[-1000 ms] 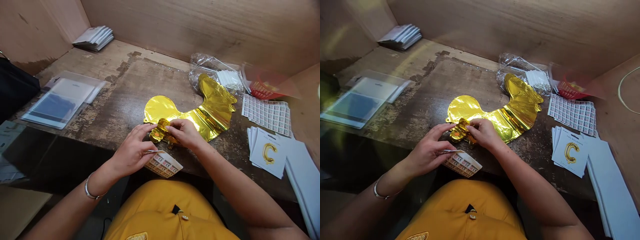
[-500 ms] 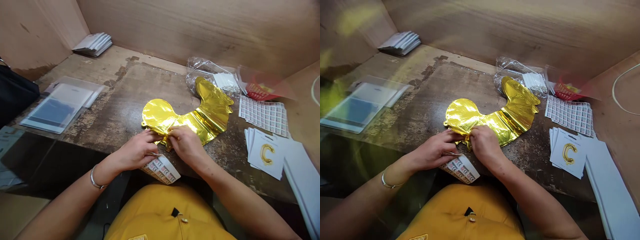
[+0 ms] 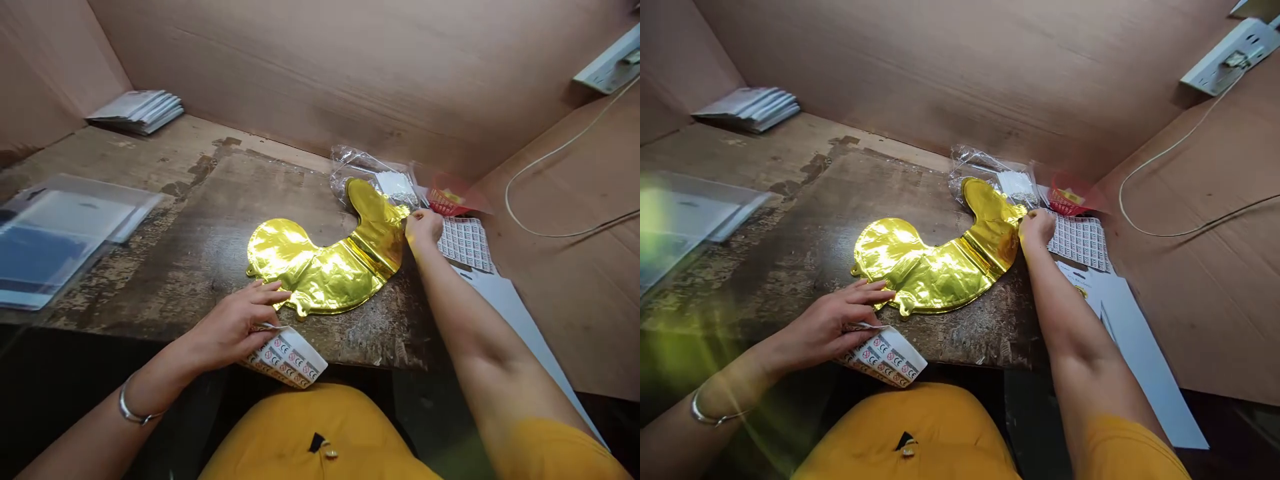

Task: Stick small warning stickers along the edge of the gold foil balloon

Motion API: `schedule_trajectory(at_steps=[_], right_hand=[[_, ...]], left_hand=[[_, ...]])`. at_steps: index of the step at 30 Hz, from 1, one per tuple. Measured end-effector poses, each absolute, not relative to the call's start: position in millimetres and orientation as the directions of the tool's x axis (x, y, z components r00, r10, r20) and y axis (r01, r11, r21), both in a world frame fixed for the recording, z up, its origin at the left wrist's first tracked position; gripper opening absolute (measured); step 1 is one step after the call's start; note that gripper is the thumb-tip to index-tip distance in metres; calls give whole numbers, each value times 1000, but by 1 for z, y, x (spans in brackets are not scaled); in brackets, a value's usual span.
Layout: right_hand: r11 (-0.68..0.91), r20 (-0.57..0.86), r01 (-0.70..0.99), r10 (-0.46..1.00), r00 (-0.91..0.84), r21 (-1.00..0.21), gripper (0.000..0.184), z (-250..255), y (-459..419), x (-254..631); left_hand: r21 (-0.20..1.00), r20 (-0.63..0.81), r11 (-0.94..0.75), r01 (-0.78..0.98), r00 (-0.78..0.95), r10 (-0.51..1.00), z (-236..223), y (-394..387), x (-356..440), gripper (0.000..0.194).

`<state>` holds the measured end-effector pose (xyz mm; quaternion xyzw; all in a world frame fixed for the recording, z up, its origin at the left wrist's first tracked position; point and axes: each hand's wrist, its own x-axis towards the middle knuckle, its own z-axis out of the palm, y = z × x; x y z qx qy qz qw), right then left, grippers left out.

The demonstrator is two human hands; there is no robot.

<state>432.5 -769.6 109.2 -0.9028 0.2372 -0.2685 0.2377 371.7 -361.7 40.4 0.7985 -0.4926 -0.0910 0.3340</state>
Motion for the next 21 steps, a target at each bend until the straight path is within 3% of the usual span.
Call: schedule_trajectory(at_steps=[3,6,8,9,12,16,18,21], right_hand=[[-839,400,-168,-411,819,-518,29,120,-716,397],[-845,274,88,-71,959,-528,26,123,-640,338],[-814,161,300,254,954,-497,40,120,-598,302],[-798,137,325,297,945,-508,36,117,-583,289],[-775,-20,199,263,965,-599,14,104,-568,275],[-692,-283,-13,278,918,-722,19,96,-583,288],[-715,-234,49,292,927,-698,15,98,-587,290],[-805,94,276,267,959,-525,13,105,-579,286]], left_hand=[[727,202,-240,-643,535,-820,45,-359,370,12],[865,170,-218,-452,673,-720,56,-356,359,10],[946,37,-235,-222,798,-601,65,-356,347,11],[968,-64,-238,-80,838,-542,68,-357,341,12],[941,-337,-174,289,831,-442,72,-360,325,20],[894,-402,6,448,809,-430,64,-361,311,23],[887,-410,35,461,819,-402,60,-363,307,20],[879,-424,55,474,828,-367,57,-367,301,20]])
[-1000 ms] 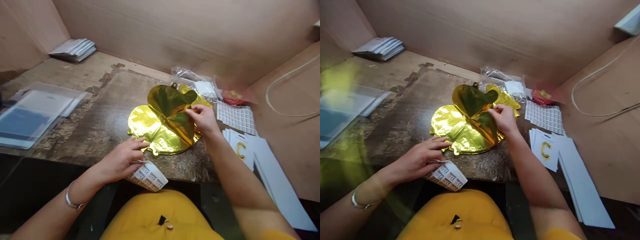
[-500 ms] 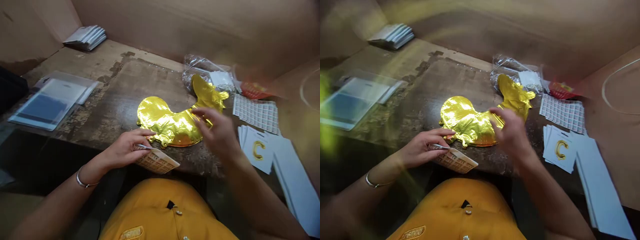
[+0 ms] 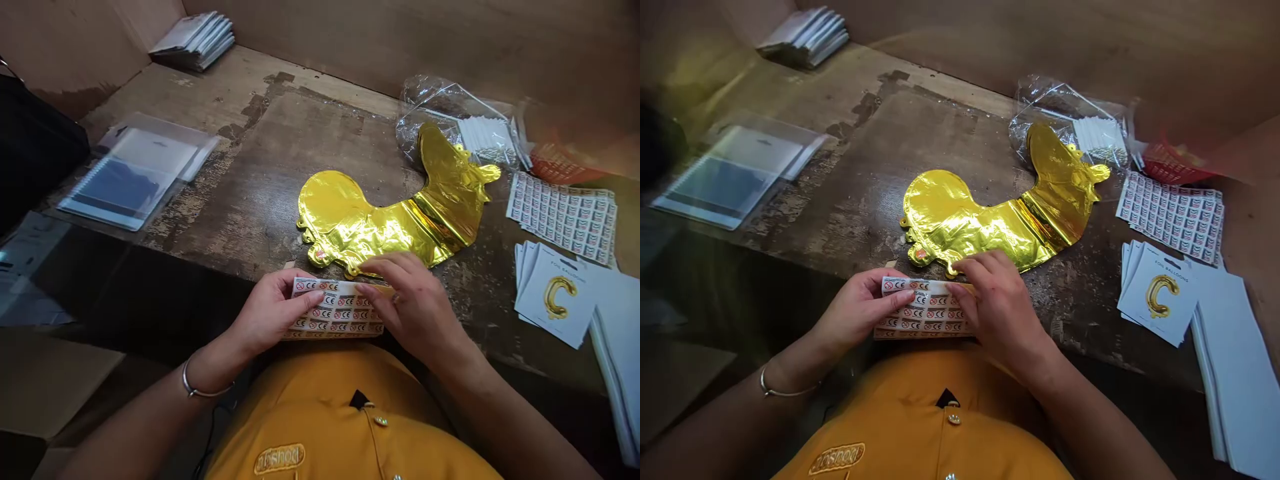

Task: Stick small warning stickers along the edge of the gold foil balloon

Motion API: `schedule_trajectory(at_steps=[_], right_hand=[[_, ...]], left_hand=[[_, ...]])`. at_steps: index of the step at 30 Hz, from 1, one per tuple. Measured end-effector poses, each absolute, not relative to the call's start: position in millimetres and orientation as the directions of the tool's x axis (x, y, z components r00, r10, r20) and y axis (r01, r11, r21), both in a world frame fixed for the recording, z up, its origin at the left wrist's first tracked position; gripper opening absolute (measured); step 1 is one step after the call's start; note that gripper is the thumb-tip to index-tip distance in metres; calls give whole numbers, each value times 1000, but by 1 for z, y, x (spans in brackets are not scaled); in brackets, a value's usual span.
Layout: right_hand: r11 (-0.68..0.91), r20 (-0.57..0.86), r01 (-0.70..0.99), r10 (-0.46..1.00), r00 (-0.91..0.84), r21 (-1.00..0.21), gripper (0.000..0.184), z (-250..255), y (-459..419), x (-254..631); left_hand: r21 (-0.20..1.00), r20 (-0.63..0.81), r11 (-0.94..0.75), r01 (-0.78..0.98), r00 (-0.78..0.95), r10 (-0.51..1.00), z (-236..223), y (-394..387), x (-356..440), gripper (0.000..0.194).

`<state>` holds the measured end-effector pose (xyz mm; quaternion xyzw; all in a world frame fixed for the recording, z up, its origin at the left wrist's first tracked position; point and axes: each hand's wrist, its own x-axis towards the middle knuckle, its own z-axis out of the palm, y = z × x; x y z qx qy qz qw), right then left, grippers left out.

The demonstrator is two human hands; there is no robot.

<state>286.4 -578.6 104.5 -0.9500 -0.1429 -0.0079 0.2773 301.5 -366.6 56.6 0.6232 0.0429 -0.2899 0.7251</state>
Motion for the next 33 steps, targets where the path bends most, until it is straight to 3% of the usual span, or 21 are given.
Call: schedule_trajectory(at_steps=[3,11,15,19,23,26,30,33], right_hand=[[-788,247,409,329,911,-460,16,107,-563,283],[-758,140,325,301,943,-566,10,98,-557,288],[-750,155,344,313,937,-565,7,100,-556,291],[-772,271,431,339,901,-468,9,99,-554,288],[-761,410,606,488,771,-233,8,91,-557,284],[-737,424,665,567,706,-123,12,84,-560,284],[-700,481,712,608,632,-52,16,78,-560,281],[-685,480,721,599,641,-106,18,81,-558,277]], left_hand=[[889,-394,79,452,841,-371,55,-370,300,19],[957,-267,-6,289,876,-403,49,-369,298,17],[976,-218,-66,209,886,-409,49,-370,298,16],[972,-233,-87,217,880,-414,52,-370,299,15],[953,-293,-63,295,857,-423,53,-369,301,17],[924,-349,-11,383,832,-432,53,-370,301,18],[864,-413,86,495,798,-439,52,-372,301,21],[781,-482,159,604,745,-461,50,-373,302,24]])
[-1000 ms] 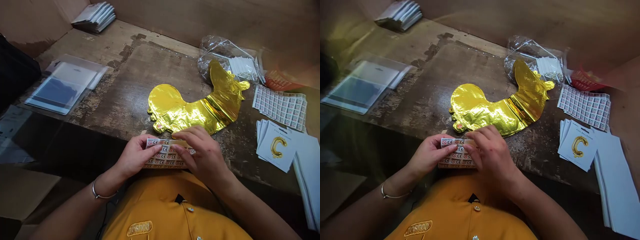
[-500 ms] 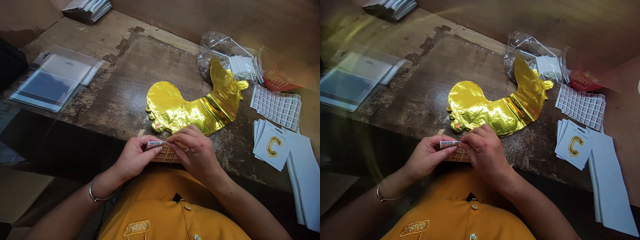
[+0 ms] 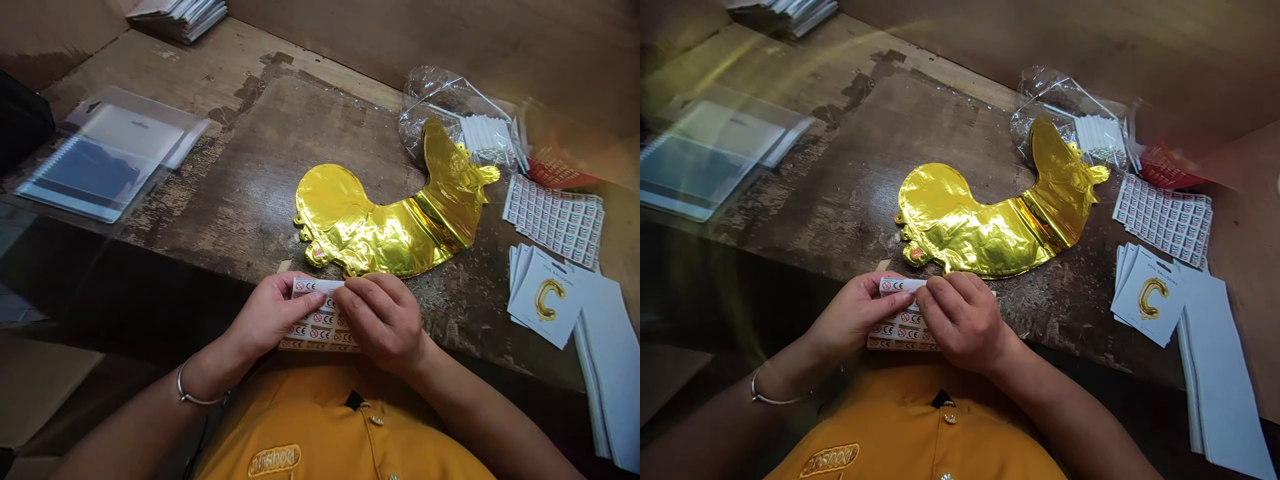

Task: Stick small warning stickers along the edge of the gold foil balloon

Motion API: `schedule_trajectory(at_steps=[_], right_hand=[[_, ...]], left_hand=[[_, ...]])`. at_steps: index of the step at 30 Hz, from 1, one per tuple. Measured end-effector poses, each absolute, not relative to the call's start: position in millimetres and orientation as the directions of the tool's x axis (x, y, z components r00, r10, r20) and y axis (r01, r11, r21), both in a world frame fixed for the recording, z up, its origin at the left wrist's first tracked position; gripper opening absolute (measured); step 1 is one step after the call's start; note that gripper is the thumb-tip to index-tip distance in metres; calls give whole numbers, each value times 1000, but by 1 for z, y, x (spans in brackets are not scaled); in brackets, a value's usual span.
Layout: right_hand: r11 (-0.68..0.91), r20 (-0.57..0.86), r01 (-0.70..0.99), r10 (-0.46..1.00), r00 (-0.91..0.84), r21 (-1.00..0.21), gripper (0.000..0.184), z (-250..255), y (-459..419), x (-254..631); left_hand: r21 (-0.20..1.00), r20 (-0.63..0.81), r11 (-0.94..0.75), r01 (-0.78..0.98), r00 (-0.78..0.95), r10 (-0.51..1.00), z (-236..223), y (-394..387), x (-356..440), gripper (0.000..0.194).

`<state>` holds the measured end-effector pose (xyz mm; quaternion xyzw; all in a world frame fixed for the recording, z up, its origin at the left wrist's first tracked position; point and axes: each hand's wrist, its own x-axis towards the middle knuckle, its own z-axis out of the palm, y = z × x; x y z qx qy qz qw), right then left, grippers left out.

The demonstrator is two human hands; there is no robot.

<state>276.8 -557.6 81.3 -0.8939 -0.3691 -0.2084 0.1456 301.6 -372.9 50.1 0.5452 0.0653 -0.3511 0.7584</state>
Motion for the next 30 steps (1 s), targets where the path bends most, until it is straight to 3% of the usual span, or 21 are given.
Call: schedule_trajectory(at_steps=[2,4,6,7,9,11,14,19,30], right_hand=[[-723,475,644,487,732,-250,17,88,-558,278],[-769,456,449,232,859,-455,10,96,-561,287],[-722,350,203,-58,935,-661,2,100,-567,304],[-662,260,95,-154,953,-743,4,99,-569,314],[-527,63,-57,-207,976,-848,10,91,-572,333],[-468,-51,-119,-156,986,-876,13,79,-570,346],[-524,-48,-87,-88,995,-847,14,64,-562,351],[-615,-36,-51,-37,999,-787,16,57,-554,348],[-660,-34,-37,-17,999,-750,14,64,-554,355]], left_hand=[[773,-499,145,618,732,-464,50,-372,301,24],[871,-422,47,489,793,-439,52,-369,300,18],[985,-165,-108,131,894,-417,54,-365,301,8],[976,16,-189,-106,905,-425,54,-363,303,7],[805,311,-312,-504,808,-500,53,-359,310,12],[625,393,-379,-683,694,-603,47,-356,319,12],[546,339,-425,-721,655,-675,36,-355,329,12],[555,321,-431,-711,661,-678,29,-355,332,14],[572,324,-423,-703,667,-670,30,-354,332,13]])
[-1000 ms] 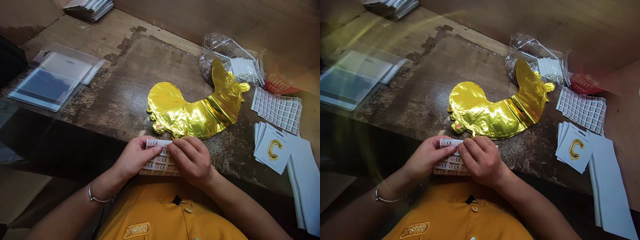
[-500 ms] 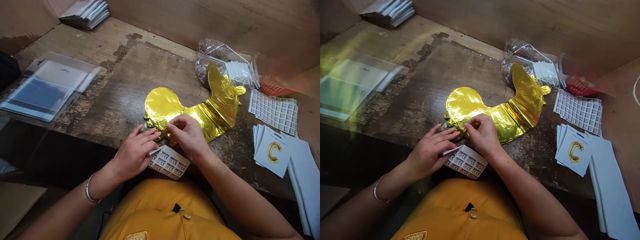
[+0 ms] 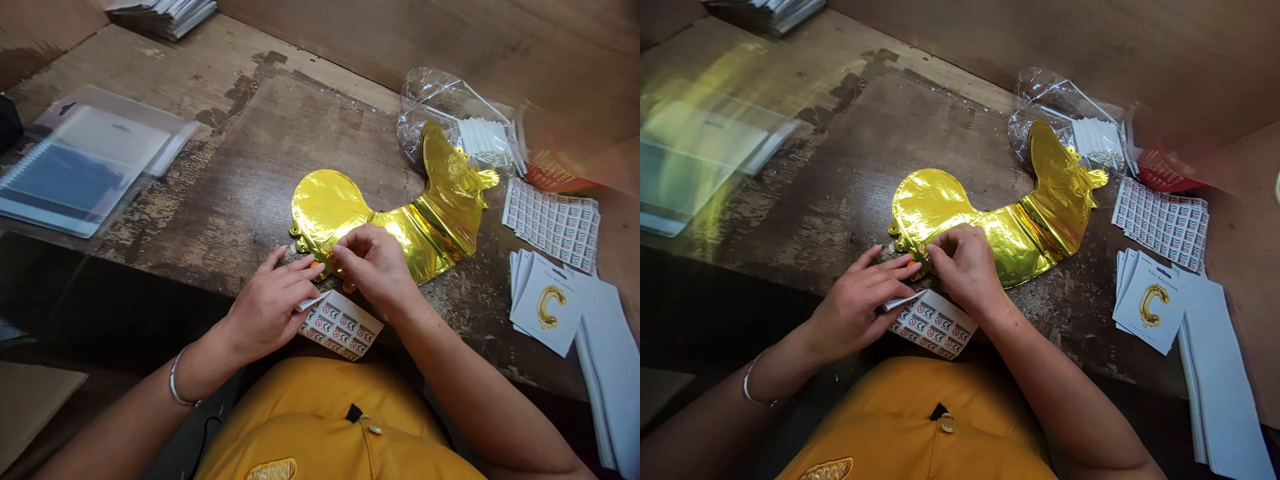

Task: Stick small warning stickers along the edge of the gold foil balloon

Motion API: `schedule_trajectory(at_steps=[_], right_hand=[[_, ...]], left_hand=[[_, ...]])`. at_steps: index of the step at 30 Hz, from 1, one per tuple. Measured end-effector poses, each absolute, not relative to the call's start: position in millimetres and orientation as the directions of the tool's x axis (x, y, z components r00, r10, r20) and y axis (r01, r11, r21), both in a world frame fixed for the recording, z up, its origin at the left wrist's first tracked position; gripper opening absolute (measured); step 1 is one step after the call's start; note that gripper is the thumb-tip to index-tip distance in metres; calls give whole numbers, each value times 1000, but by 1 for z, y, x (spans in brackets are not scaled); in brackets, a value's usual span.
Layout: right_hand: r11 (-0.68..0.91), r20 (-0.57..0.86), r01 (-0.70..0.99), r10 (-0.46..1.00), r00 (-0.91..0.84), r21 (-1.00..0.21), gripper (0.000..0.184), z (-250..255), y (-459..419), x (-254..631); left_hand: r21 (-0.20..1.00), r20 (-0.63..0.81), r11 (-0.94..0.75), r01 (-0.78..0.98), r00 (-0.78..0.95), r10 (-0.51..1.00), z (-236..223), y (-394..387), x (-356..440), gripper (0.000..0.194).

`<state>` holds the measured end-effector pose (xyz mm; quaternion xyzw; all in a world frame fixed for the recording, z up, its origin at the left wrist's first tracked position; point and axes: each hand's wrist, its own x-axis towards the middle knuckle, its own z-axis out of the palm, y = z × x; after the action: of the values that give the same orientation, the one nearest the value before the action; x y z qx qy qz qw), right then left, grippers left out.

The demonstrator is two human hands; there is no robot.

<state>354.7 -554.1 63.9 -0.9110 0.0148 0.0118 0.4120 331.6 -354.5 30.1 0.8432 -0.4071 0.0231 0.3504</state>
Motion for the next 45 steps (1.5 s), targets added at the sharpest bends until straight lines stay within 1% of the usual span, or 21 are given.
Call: schedule_trajectory(at_steps=[5,11,14,20,23,27,29,32,33,34,35,36,38,40,42,44,45], right_hand=[[-663,-112,-38,70,991,-748,16,68,-554,361],[-614,-183,-89,92,979,-784,20,72,-555,364],[-599,-203,-94,117,972,-796,18,74,-556,366],[-661,-241,-85,148,959,-745,21,73,-555,369],[-740,-197,-36,131,972,-672,18,74,-552,369],[-848,-94,72,142,985,-525,14,71,-549,367],[-891,-33,87,114,993,-446,10,67,-549,366],[-949,115,42,7,993,-311,25,61,-551,364],[-964,179,43,-5,984,-262,23,61,-552,362],[-974,241,68,14,970,-216,18,61,-552,360],[-977,295,125,69,953,-173,16,62,-553,356],[-966,325,218,163,932,-140,18,63,-554,352],[-886,309,448,397,864,-115,23,64,-556,342],[-792,252,597,556,792,-129,28,61,-557,333],[-760,236,635,598,766,-136,32,55,-558,327],[-767,277,622,571,773,-158,30,49,-559,327],[-775,298,603,539,788,-190,27,48,-559,329]], left_hand=[[574,322,-422,-702,667,-672,31,-354,332,14],[579,318,-420,-699,667,-674,30,-354,332,15],[581,326,-417,-699,669,-668,29,-354,332,14],[585,343,-412,-698,674,-655,30,-354,332,15],[589,335,-415,-693,677,-656,30,-354,331,17],[589,331,-412,-695,673,-662,30,-354,332,18],[590,327,-411,-695,671,-665,30,-354,332,18],[595,323,-417,-688,679,-659,30,-354,332,19],[597,325,-417,-685,682,-655,30,-354,333,18],[601,326,-418,-682,686,-651,30,-354,333,17],[605,326,-416,-679,688,-649,30,-354,333,16],[609,324,-413,-677,687,-650,30,-355,333,15],[615,320,-410,-673,688,-651,30,-355,333,13],[625,343,-396,-673,692,-635,30,-355,333,11],[646,366,-382,-660,708,-604,31,-355,332,9],[658,378,-389,-645,730,-570,33,-354,330,10],[656,379,-404,-637,742,-553,34,-354,329,10]])
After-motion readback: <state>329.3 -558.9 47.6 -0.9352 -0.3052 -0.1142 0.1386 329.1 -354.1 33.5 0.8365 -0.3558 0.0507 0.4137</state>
